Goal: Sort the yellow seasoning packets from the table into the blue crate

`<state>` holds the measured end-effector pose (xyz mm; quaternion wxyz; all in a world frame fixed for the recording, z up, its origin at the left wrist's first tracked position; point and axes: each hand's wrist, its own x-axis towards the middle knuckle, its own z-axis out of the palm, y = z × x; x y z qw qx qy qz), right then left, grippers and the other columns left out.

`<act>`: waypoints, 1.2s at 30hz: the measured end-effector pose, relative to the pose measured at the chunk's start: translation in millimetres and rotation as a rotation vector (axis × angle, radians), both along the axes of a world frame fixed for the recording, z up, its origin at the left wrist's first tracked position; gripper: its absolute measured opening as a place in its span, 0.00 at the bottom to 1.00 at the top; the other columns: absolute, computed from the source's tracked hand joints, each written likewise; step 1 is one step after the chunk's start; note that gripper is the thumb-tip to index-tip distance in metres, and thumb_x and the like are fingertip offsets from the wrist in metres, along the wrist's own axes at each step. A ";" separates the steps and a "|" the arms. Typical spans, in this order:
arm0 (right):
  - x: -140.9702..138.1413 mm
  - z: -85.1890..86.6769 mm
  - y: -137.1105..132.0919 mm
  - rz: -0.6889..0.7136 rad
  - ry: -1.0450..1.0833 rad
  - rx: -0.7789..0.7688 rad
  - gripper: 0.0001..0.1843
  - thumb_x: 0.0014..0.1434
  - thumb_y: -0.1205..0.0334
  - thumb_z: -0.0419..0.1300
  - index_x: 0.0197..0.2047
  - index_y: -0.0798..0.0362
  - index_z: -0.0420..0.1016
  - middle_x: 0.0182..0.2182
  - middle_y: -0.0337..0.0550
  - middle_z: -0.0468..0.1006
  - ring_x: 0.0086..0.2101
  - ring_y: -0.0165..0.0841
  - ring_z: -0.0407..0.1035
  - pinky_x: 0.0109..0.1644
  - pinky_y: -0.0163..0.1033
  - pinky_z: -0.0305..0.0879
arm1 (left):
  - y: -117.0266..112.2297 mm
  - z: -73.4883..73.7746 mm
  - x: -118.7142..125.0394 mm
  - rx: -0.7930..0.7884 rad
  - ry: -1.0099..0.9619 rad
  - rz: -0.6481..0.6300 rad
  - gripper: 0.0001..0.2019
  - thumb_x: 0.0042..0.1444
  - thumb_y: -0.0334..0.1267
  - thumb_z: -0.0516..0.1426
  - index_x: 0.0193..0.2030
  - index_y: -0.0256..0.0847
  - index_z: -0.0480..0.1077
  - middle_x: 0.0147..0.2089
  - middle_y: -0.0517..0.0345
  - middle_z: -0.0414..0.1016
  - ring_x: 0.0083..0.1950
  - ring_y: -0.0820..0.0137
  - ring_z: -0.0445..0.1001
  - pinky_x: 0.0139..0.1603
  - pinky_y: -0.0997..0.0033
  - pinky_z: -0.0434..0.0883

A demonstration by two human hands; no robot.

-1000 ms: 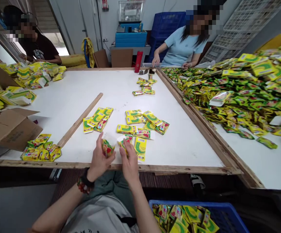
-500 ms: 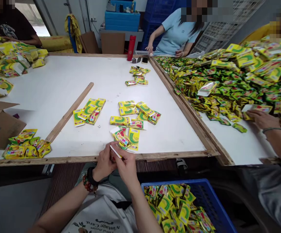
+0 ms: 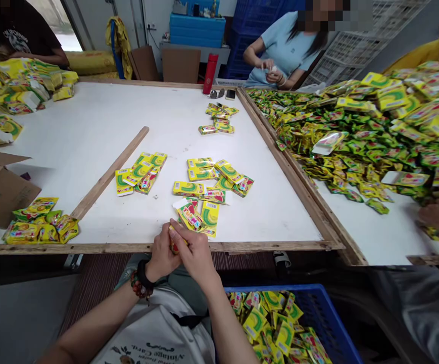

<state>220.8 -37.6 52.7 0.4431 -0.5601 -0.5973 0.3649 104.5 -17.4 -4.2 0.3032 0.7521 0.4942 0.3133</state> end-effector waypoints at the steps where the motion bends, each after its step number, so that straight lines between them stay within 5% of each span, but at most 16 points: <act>1: -0.6 -0.1 -0.3 0.051 -0.077 0.023 0.21 0.64 0.56 0.56 0.58 0.50 0.73 0.48 0.48 0.81 0.48 0.43 0.75 0.54 0.49 0.70 | -0.5 -1.6 0.0 -0.015 0.005 0.013 0.22 0.52 0.47 0.57 0.51 0.41 0.57 0.42 0.50 0.74 0.40 0.58 0.76 0.35 0.62 0.72; 5: -6.9 -2.0 -1.7 0.140 -0.308 0.130 0.25 0.67 0.59 0.50 0.66 0.51 0.62 0.49 0.53 0.80 0.45 0.41 0.76 0.49 0.45 0.73 | -4.6 -2.1 0.7 -0.068 0.059 0.036 0.21 0.52 0.41 0.57 0.52 0.40 0.58 0.41 0.49 0.74 0.38 0.58 0.76 0.36 0.61 0.72; 10: 35.1 6.4 -40.2 0.030 -0.418 0.054 0.22 0.66 0.58 0.47 0.59 0.50 0.72 0.44 0.49 0.82 0.40 0.40 0.79 0.42 0.40 0.75 | 21.8 27.4 -30.1 0.055 0.067 -0.316 0.29 0.48 0.44 0.63 0.56 0.42 0.60 0.54 0.48 0.71 0.55 0.56 0.71 0.55 0.56 0.71; 11: 55.3 7.1 -53.9 -0.026 -0.489 -0.039 0.22 0.66 0.55 0.48 0.56 0.50 0.75 0.42 0.50 0.83 0.38 0.42 0.79 0.40 0.40 0.75 | 35.4 34.3 -44.0 0.102 0.117 -0.301 0.27 0.51 0.44 0.62 0.57 0.43 0.61 0.58 0.48 0.68 0.59 0.56 0.67 0.60 0.55 0.67; 13: 98.2 5.1 -79.3 -0.095 -0.716 -0.322 0.23 0.63 0.49 0.49 0.48 0.48 0.81 0.28 0.50 0.84 0.27 0.47 0.79 0.27 0.43 0.74 | 68.7 44.4 -76.9 0.166 0.292 -0.030 0.22 0.57 0.38 0.56 0.58 0.41 0.61 0.59 0.45 0.67 0.62 0.56 0.64 0.64 0.52 0.63; 15: 128.8 0.2 -95.3 -0.111 -0.820 -0.466 0.25 0.60 0.45 0.52 0.50 0.48 0.80 0.27 0.50 0.84 0.27 0.51 0.79 0.23 0.45 0.73 | 104.5 47.6 -109.1 0.167 0.550 0.218 0.28 0.54 0.29 0.54 0.63 0.36 0.57 0.65 0.40 0.60 0.65 0.51 0.59 0.65 0.49 0.59; 17: 134.4 -3.6 -97.3 -0.119 -0.802 -0.426 0.26 0.59 0.46 0.54 0.54 0.48 0.78 0.33 0.50 0.84 0.32 0.51 0.79 0.26 0.46 0.74 | 134.9 46.6 -133.0 0.126 0.746 0.227 0.28 0.51 0.26 0.54 0.62 0.32 0.59 0.65 0.37 0.59 0.65 0.49 0.61 0.63 0.50 0.61; 20: 101.0 -3.0 -76.8 -0.077 -0.641 -0.214 0.23 0.61 0.50 0.53 0.55 0.47 0.76 0.44 0.48 0.82 0.41 0.48 0.79 0.38 0.46 0.77 | 155.3 51.0 -148.8 0.078 0.831 0.130 0.17 0.55 0.27 0.49 0.50 0.34 0.70 0.53 0.41 0.73 0.54 0.54 0.72 0.54 0.57 0.69; 24: 38.9 5.3 -32.5 0.004 -0.401 0.020 0.20 0.63 0.56 0.54 0.56 0.49 0.75 0.53 0.49 0.77 0.52 0.44 0.73 0.55 0.50 0.70 | 127.8 80.3 -144.3 0.161 0.739 0.133 0.16 0.62 0.34 0.44 0.44 0.39 0.73 0.44 0.47 0.78 0.47 0.57 0.75 0.48 0.60 0.71; 28: 1.1 6.3 1.2 0.101 -0.117 0.118 0.33 0.59 0.57 0.60 0.67 0.47 0.60 0.62 0.48 0.67 0.60 0.43 0.63 0.59 0.51 0.65 | 74.6 100.4 -112.3 0.123 0.277 -0.072 0.15 0.64 0.40 0.45 0.38 0.41 0.72 0.37 0.55 0.77 0.38 0.65 0.74 0.41 0.68 0.70; 30: -10.4 1.5 10.8 0.203 0.048 0.016 0.35 0.60 0.56 0.60 0.68 0.45 0.56 0.57 0.44 0.74 0.55 0.41 0.68 0.55 0.49 0.69 | 52.8 92.6 -87.9 0.038 0.108 -0.147 0.16 0.65 0.42 0.44 0.38 0.41 0.71 0.36 0.54 0.76 0.39 0.66 0.74 0.42 0.68 0.70; 32: -18.5 -6.5 15.0 0.203 0.230 -0.069 0.32 0.61 0.55 0.58 0.67 0.46 0.58 0.47 0.41 0.80 0.47 0.38 0.74 0.51 0.46 0.72 | 35.6 73.6 -63.6 -0.028 -0.072 -0.079 0.15 0.66 0.44 0.45 0.44 0.40 0.69 0.43 0.52 0.75 0.43 0.65 0.74 0.46 0.67 0.71; 36: -23.2 -27.0 9.2 -0.070 0.475 -0.047 0.30 0.59 0.48 0.59 0.62 0.48 0.66 0.46 0.46 0.81 0.44 0.40 0.75 0.50 0.45 0.72 | 10.2 30.8 -29.3 -0.062 -0.320 0.055 0.31 0.60 0.49 0.56 0.65 0.42 0.50 0.63 0.44 0.62 0.61 0.61 0.67 0.59 0.61 0.68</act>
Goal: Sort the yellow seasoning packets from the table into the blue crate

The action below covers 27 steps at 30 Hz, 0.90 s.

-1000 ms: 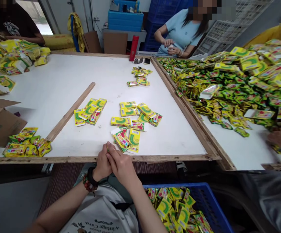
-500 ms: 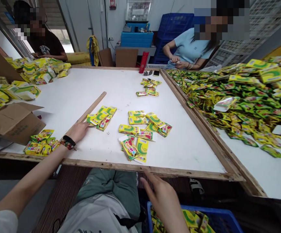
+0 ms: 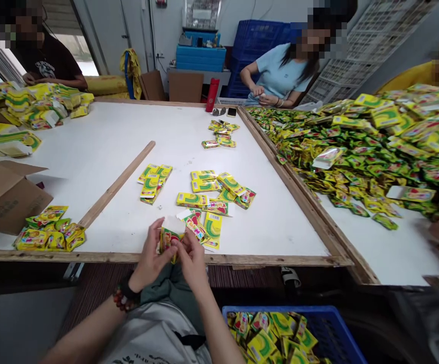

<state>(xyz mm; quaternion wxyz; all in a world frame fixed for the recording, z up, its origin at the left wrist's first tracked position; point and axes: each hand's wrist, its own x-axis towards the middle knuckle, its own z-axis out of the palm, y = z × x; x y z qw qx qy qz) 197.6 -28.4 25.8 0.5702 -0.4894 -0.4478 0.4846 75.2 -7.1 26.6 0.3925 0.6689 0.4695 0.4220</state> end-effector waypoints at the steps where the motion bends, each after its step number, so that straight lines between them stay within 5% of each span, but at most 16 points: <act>1: 1.2 -4.7 -3.4 -0.046 0.000 -0.016 0.29 0.59 0.47 0.59 0.61 0.49 0.68 0.47 0.47 0.80 0.45 0.40 0.75 0.51 0.45 0.72 | -4.6 -7.1 5.1 0.020 -0.001 -0.015 0.35 0.58 0.49 0.57 0.67 0.42 0.47 0.65 0.44 0.59 0.65 0.59 0.63 0.62 0.59 0.65; 6: 12.2 -16.3 -14.9 -0.097 0.029 -0.110 0.28 0.62 0.40 0.51 0.49 0.52 0.79 0.45 0.48 0.81 0.48 0.42 0.74 0.56 0.48 0.68 | -13.8 -22.7 20.0 0.177 0.076 -0.036 0.33 0.57 0.41 0.58 0.66 0.44 0.48 0.62 0.45 0.63 0.63 0.59 0.65 0.60 0.58 0.67; 12: 22.8 5.6 -3.8 -0.050 0.146 -0.165 0.23 0.55 0.48 0.63 0.50 0.50 0.79 0.45 0.45 0.82 0.46 0.44 0.75 0.52 0.50 0.71 | -10.5 -36.5 29.8 0.387 0.121 0.041 0.27 0.54 0.36 0.58 0.59 0.47 0.53 0.57 0.49 0.69 0.56 0.60 0.72 0.55 0.59 0.72; 16: 24.5 23.0 -5.8 0.041 -0.183 -0.010 0.17 0.56 0.55 0.64 0.49 0.47 0.80 0.48 0.45 0.80 0.50 0.44 0.74 0.57 0.51 0.67 | -8.0 -33.3 30.6 0.253 0.091 0.014 0.33 0.55 0.39 0.58 0.64 0.42 0.48 0.63 0.42 0.63 0.63 0.59 0.66 0.59 0.57 0.69; 19: 19.5 23.2 -9.1 -0.040 -0.408 0.084 0.15 0.56 0.59 0.64 0.48 0.47 0.81 0.46 0.46 0.82 0.46 0.43 0.76 0.54 0.49 0.70 | -5.9 -29.4 29.1 0.138 0.062 -0.071 0.35 0.55 0.40 0.59 0.66 0.39 0.47 0.62 0.40 0.65 0.62 0.59 0.68 0.58 0.58 0.70; 22: 16.7 18.8 -7.2 -0.158 -0.437 0.055 0.16 0.60 0.59 0.59 0.50 0.50 0.80 0.43 0.46 0.83 0.43 0.42 0.77 0.52 0.49 0.72 | -4.2 -29.5 28.2 0.111 0.067 -0.079 0.32 0.51 0.41 0.61 0.61 0.41 0.54 0.55 0.46 0.72 0.53 0.59 0.75 0.51 0.59 0.74; 27: 22.7 21.1 -1.0 -0.082 -0.361 -0.010 0.15 0.60 0.59 0.57 0.48 0.50 0.81 0.42 0.44 0.83 0.45 0.44 0.77 0.52 0.51 0.71 | -3.8 -33.8 30.0 0.126 0.065 -0.031 0.31 0.49 0.42 0.61 0.59 0.41 0.57 0.52 0.47 0.75 0.50 0.58 0.77 0.49 0.60 0.74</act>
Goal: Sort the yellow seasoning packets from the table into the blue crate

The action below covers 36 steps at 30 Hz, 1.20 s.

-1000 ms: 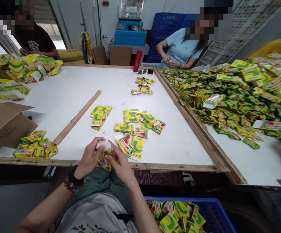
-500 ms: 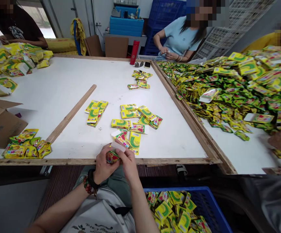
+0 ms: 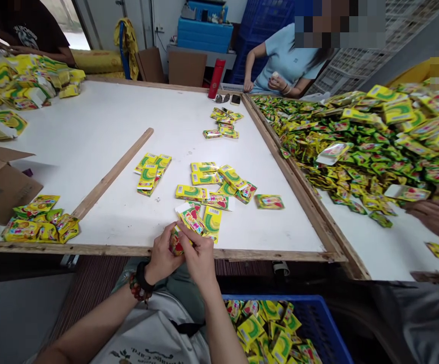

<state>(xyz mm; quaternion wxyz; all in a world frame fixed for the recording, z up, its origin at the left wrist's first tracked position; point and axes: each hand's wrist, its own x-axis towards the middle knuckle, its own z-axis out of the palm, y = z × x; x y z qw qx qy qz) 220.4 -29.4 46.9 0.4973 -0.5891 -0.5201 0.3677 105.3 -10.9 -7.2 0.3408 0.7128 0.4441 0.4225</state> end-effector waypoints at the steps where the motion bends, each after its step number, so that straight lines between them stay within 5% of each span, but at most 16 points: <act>1: -0.1 1.0 0.5 0.035 -0.014 0.002 0.16 0.61 0.59 0.57 0.48 0.50 0.81 0.43 0.44 0.83 0.45 0.44 0.77 0.53 0.51 0.71 | -0.1 -0.5 0.4 -0.009 -0.006 0.007 0.30 0.49 0.42 0.61 0.59 0.41 0.57 0.51 0.47 0.75 0.50 0.58 0.77 0.49 0.59 0.74; 6: -10.9 2.9 -6.0 0.206 -0.297 0.124 0.22 0.63 0.58 0.56 0.59 0.51 0.71 0.46 0.51 0.81 0.47 0.43 0.75 0.51 0.47 0.72 | -2.2 6.9 -3.0 -0.084 -0.078 0.002 0.24 0.54 0.37 0.56 0.58 0.42 0.58 0.53 0.47 0.74 0.52 0.61 0.76 0.52 0.60 0.73; 9: 2.9 7.4 -26.1 0.182 -0.399 0.111 0.22 0.67 0.59 0.49 0.61 0.52 0.70 0.44 0.51 0.82 0.42 0.40 0.78 0.44 0.41 0.74 | 2.7 22.4 -14.1 -0.026 0.010 -0.251 0.30 0.52 0.39 0.60 0.61 0.42 0.57 0.58 0.47 0.71 0.57 0.59 0.72 0.56 0.58 0.72; 11: 31.4 13.0 -47.4 0.140 -0.555 -0.065 0.22 0.66 0.58 0.48 0.57 0.52 0.75 0.40 0.51 0.84 0.37 0.41 0.79 0.38 0.40 0.74 | 16.7 34.2 -27.1 0.071 0.137 -0.390 0.34 0.50 0.42 0.64 0.63 0.43 0.57 0.61 0.46 0.68 0.61 0.57 0.68 0.60 0.56 0.69; 13: 67.7 18.6 -69.0 0.098 -0.818 -0.356 0.20 0.64 0.55 0.50 0.47 0.50 0.82 0.31 0.51 0.84 0.31 0.45 0.80 0.31 0.42 0.73 | 43.6 43.3 -43.9 0.175 0.282 -0.295 0.30 0.54 0.43 0.62 0.63 0.43 0.60 0.63 0.46 0.67 0.63 0.56 0.65 0.63 0.53 0.65; 16: 106.8 21.9 -86.4 0.055 -1.103 -0.630 0.18 0.60 0.51 0.55 0.42 0.48 0.84 0.27 0.53 0.84 0.28 0.51 0.79 0.26 0.44 0.70 | 102.3 49.0 -69.7 0.205 0.574 0.074 0.27 0.55 0.32 0.58 0.62 0.37 0.62 0.66 0.39 0.61 0.63 0.49 0.63 0.63 0.46 0.62; 19: 104.0 16.1 -76.8 0.063 -0.992 -0.446 0.20 0.61 0.52 0.54 0.51 0.48 0.79 0.39 0.52 0.84 0.37 0.50 0.79 0.35 0.47 0.74 | 152.8 54.0 -86.1 0.091 0.746 0.164 0.18 0.54 0.27 0.54 0.53 0.37 0.71 0.56 0.42 0.72 0.55 0.51 0.70 0.55 0.51 0.68; 21: 83.8 9.7 -59.5 0.076 -0.790 -0.218 0.21 0.63 0.53 0.53 0.55 0.49 0.76 0.47 0.52 0.81 0.46 0.48 0.76 0.47 0.49 0.73 | 163.4 63.4 -88.7 0.077 0.759 0.144 0.14 0.59 0.28 0.50 0.45 0.39 0.74 0.47 0.46 0.77 0.50 0.56 0.73 0.52 0.56 0.70; 24: 48.0 2.3 -30.2 0.050 -0.515 0.046 0.26 0.63 0.55 0.55 0.64 0.50 0.66 0.60 0.51 0.69 0.59 0.45 0.64 0.61 0.51 0.64 | 137.6 83.4 -79.8 0.192 0.651 0.053 0.14 0.63 0.30 0.46 0.44 0.40 0.73 0.46 0.50 0.77 0.50 0.61 0.72 0.53 0.62 0.68; 26: 29.6 -1.1 -14.7 0.082 -0.369 0.139 0.35 0.60 0.58 0.60 0.69 0.48 0.56 0.66 0.48 0.59 0.64 0.43 0.55 0.65 0.51 0.57 | 104.1 92.6 -67.7 0.262 0.446 -0.125 0.13 0.64 0.31 0.46 0.43 0.40 0.72 0.43 0.52 0.77 0.47 0.64 0.73 0.49 0.65 0.69; 29: 13.5 -6.5 -2.9 0.241 -0.143 0.128 0.32 0.61 0.60 0.58 0.68 0.46 0.57 0.64 0.46 0.64 0.60 0.42 0.62 0.63 0.50 0.60 | 57.3 88.8 -46.7 0.177 0.190 -0.317 0.13 0.66 0.33 0.46 0.40 0.40 0.71 0.37 0.55 0.73 0.40 0.68 0.73 0.41 0.70 0.69; 32: 6.1 -13.3 -2.7 0.273 0.104 0.013 0.21 0.64 0.58 0.55 0.60 0.46 0.71 0.52 0.45 0.78 0.50 0.40 0.73 0.56 0.48 0.67 | 29.0 66.7 -29.5 0.126 -0.021 -0.082 0.12 0.67 0.36 0.46 0.39 0.41 0.69 0.37 0.55 0.70 0.41 0.68 0.71 0.42 0.70 0.69; 34: 2.2 -17.7 -5.2 0.195 0.268 -0.036 0.19 0.62 0.53 0.58 0.54 0.47 0.76 0.46 0.44 0.81 0.47 0.41 0.73 0.53 0.47 0.68 | 16.5 49.7 -21.4 0.065 -0.142 0.096 0.10 0.67 0.40 0.47 0.47 0.42 0.66 0.45 0.53 0.70 0.42 0.68 0.71 0.44 0.69 0.69; 36: -2.2 -21.4 -7.1 0.095 0.369 -0.069 0.18 0.58 0.48 0.60 0.44 0.50 0.81 0.39 0.43 0.82 0.43 0.40 0.74 0.49 0.44 0.69 | 4.8 34.9 -15.2 -0.015 -0.211 0.135 0.19 0.64 0.45 0.51 0.58 0.43 0.57 0.56 0.48 0.65 0.45 0.67 0.71 0.45 0.67 0.70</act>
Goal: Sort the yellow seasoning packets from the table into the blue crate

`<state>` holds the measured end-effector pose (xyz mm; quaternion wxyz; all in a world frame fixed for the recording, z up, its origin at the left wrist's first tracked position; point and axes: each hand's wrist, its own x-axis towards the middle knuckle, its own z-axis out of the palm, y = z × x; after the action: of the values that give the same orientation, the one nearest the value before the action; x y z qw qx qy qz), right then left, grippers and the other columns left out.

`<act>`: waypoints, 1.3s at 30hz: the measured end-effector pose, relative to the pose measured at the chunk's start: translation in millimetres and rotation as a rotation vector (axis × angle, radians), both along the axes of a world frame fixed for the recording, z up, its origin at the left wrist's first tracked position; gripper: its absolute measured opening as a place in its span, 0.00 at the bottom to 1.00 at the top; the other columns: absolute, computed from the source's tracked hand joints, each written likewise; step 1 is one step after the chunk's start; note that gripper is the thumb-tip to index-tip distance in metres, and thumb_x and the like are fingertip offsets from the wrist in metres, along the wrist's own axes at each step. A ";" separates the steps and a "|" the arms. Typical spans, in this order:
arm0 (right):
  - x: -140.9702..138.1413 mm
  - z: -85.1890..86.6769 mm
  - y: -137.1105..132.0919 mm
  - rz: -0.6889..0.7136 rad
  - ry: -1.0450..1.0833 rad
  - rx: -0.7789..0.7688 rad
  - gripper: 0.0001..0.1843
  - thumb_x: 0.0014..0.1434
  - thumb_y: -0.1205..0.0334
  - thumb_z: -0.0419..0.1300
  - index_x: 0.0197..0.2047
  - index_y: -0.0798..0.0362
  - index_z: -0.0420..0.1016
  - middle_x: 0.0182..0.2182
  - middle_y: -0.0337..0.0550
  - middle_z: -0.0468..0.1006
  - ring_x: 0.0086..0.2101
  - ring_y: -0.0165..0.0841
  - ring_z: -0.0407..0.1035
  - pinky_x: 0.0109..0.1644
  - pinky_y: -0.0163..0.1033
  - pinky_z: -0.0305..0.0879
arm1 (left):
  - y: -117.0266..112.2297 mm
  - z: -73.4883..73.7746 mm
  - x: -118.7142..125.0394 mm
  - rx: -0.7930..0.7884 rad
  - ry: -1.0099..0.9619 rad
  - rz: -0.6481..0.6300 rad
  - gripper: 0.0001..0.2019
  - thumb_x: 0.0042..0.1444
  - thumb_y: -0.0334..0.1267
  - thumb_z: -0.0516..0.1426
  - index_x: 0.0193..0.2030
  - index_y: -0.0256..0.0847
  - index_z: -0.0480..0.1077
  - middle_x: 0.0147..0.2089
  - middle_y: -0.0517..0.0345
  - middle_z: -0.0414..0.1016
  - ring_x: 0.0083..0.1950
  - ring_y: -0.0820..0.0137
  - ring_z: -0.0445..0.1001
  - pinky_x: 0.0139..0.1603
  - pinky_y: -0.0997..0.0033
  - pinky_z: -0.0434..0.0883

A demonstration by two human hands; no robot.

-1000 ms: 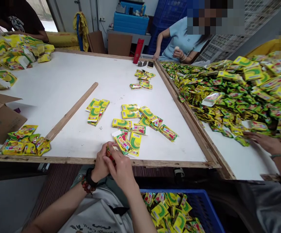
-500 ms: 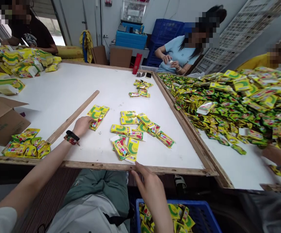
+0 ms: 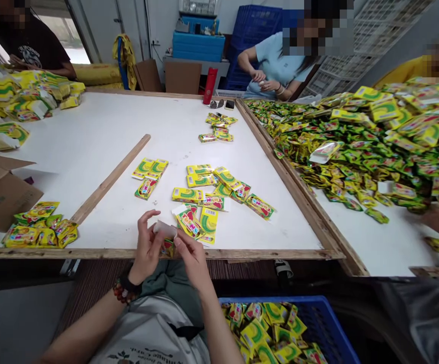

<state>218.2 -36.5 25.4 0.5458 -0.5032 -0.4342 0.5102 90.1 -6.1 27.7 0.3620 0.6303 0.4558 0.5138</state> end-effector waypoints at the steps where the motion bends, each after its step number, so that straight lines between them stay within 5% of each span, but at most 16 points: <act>1: -2.2 -1.7 -0.4 -0.041 0.018 -0.025 0.19 0.57 0.45 0.60 0.37 0.52 0.82 0.34 0.43 0.82 0.38 0.39 0.73 0.46 0.42 0.69 | -5.7 -6.5 2.8 -0.027 -0.002 -0.023 0.26 0.62 0.47 0.54 0.62 0.43 0.52 0.59 0.45 0.62 0.47 0.65 0.71 0.47 0.65 0.70; 4: -5.6 -6.3 0.8 -0.099 0.034 -0.109 0.24 0.56 0.42 0.58 0.23 0.55 0.77 0.21 0.40 0.76 0.27 0.33 0.68 0.34 0.38 0.68 | -19.1 -23.8 10.8 -0.024 0.108 -0.023 0.35 0.55 0.46 0.60 0.63 0.40 0.48 0.59 0.42 0.62 0.53 0.60 0.71 0.50 0.62 0.71; 10: 8.6 1.0 7.6 -0.155 -0.007 -0.182 0.14 0.51 0.53 0.61 0.23 0.53 0.77 0.21 0.38 0.75 0.28 0.35 0.69 0.32 0.36 0.67 | -13.6 -39.0 21.2 0.243 0.271 0.037 0.26 0.46 0.34 0.60 0.52 0.44 0.56 0.52 0.48 0.69 0.51 0.60 0.74 0.48 0.59 0.73; 13: 15.1 14.9 5.4 -0.023 -0.123 -0.082 0.14 0.54 0.57 0.58 0.37 0.53 0.82 0.29 0.40 0.81 0.37 0.40 0.74 0.43 0.41 0.70 | -7.2 -33.4 22.2 0.249 0.274 -0.076 0.21 0.46 0.32 0.59 0.45 0.45 0.55 0.55 0.47 0.69 0.54 0.59 0.73 0.50 0.58 0.73; 18: 7.7 25.9 -9.4 0.056 -0.523 0.278 0.24 0.62 0.66 0.49 0.59 0.50 0.72 0.53 0.46 0.77 0.54 0.41 0.71 0.59 0.48 0.65 | -7.2 -24.6 17.7 0.187 0.181 -0.192 0.31 0.54 0.38 0.58 0.60 0.40 0.47 0.66 0.34 0.57 0.66 0.56 0.62 0.61 0.51 0.66; 22: -5.6 23.3 -10.0 0.003 -0.688 0.424 0.22 0.62 0.62 0.56 0.59 0.53 0.72 0.52 0.53 0.78 0.50 0.41 0.74 0.53 0.44 0.71 | -5.7 -20.2 12.8 0.054 0.185 -0.246 0.25 0.54 0.39 0.57 0.58 0.40 0.56 0.59 0.42 0.68 0.58 0.60 0.72 0.56 0.57 0.71; 26: -9.9 25.6 0.5 -0.049 -0.700 0.281 0.19 0.64 0.61 0.53 0.55 0.53 0.76 0.42 0.50 0.83 0.39 0.39 0.79 0.43 0.41 0.75 | -4.1 -19.9 11.8 -0.030 0.231 -0.175 0.21 0.51 0.39 0.59 0.51 0.41 0.61 0.46 0.49 0.75 0.45 0.61 0.77 0.43 0.61 0.74; 31: -1.0 32.6 4.5 0.054 -0.630 0.204 0.19 0.66 0.60 0.52 0.57 0.51 0.74 0.43 0.47 0.83 0.41 0.40 0.78 0.46 0.43 0.74 | -3.3 -29.2 14.3 -0.060 0.313 -0.100 0.26 0.43 0.43 0.64 0.47 0.42 0.59 0.39 0.53 0.75 0.36 0.59 0.76 0.33 0.63 0.72; 36: -3.4 27.7 2.9 0.180 -0.795 0.281 0.23 0.66 0.59 0.53 0.64 0.50 0.66 0.49 0.52 0.79 0.44 0.42 0.77 0.46 0.45 0.73 | -5.8 -32.4 17.2 -0.111 0.345 -0.075 0.16 0.48 0.38 0.59 0.42 0.43 0.59 0.36 0.54 0.73 0.34 0.61 0.75 0.32 0.63 0.71; 39: -0.1 27.0 -4.3 0.153 -0.842 0.323 0.22 0.67 0.61 0.48 0.63 0.50 0.67 0.47 0.52 0.81 0.41 0.39 0.78 0.44 0.42 0.74 | -1.5 -20.2 10.3 -0.076 0.347 -0.249 0.18 0.47 0.36 0.60 0.44 0.42 0.61 0.39 0.51 0.73 0.39 0.60 0.75 0.38 0.61 0.73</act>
<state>218.0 -40.9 52.5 0.3540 -0.5415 -0.7283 0.2259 100.4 -7.5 7.5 0.3622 0.7468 0.4488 0.3312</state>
